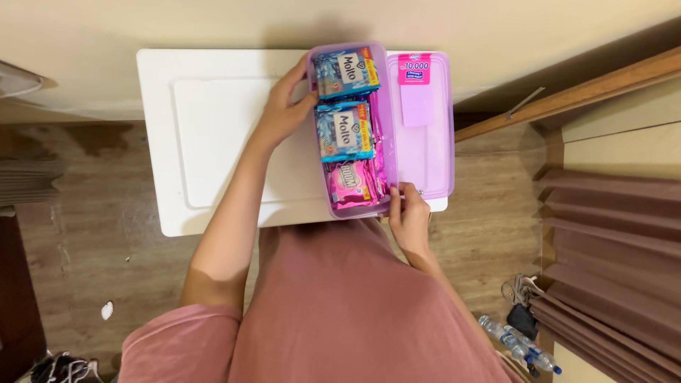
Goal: The person opens a purple plastic container and removes multiple Molto and Boom snack packets, placing them on a white surface. Then the person opens a cardboard box and removes several Daia detergent packets, placing them on the same surface.
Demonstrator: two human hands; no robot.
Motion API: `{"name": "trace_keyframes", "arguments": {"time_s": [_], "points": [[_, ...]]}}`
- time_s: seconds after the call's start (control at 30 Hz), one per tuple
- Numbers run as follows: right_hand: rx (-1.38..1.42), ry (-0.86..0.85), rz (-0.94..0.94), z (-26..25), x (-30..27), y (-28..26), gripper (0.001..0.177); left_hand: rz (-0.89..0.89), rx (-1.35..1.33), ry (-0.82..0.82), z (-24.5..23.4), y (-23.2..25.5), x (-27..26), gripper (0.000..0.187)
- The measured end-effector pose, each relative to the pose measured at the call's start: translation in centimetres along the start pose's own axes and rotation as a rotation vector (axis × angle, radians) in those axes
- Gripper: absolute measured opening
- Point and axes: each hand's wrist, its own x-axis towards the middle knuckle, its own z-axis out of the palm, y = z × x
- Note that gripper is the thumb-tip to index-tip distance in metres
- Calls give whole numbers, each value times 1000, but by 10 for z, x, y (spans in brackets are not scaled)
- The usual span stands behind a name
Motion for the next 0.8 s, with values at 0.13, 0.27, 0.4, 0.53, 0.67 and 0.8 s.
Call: {"name": "trace_keyframes", "arguments": {"time_s": [0.13, 0.27, 0.4, 0.53, 0.67, 0.8], "points": [[-61, -74, 13, -13, 15, -4, 15, -39, -3, 27, 5, 1, 1, 65], [-204, 72, -165, -25, 38, -23, 23, -11, 31, 163, 8, 9, -13, 63], [-130, 117, -299, -21, 86, -42, 18, 123, 268, 233, 19, 15, -31, 44], [-259, 100, -282, 5, 150, -71, 28, 272, 442, 223, 35, 20, -51, 41], [-506, 73, -97, 34, 174, -96, 51, 252, 525, 212, 40, 25, -57, 36], [-448, 182, -386, 49, 172, -85, 46, 249, 605, 200, 39, 23, -60, 33]]}}
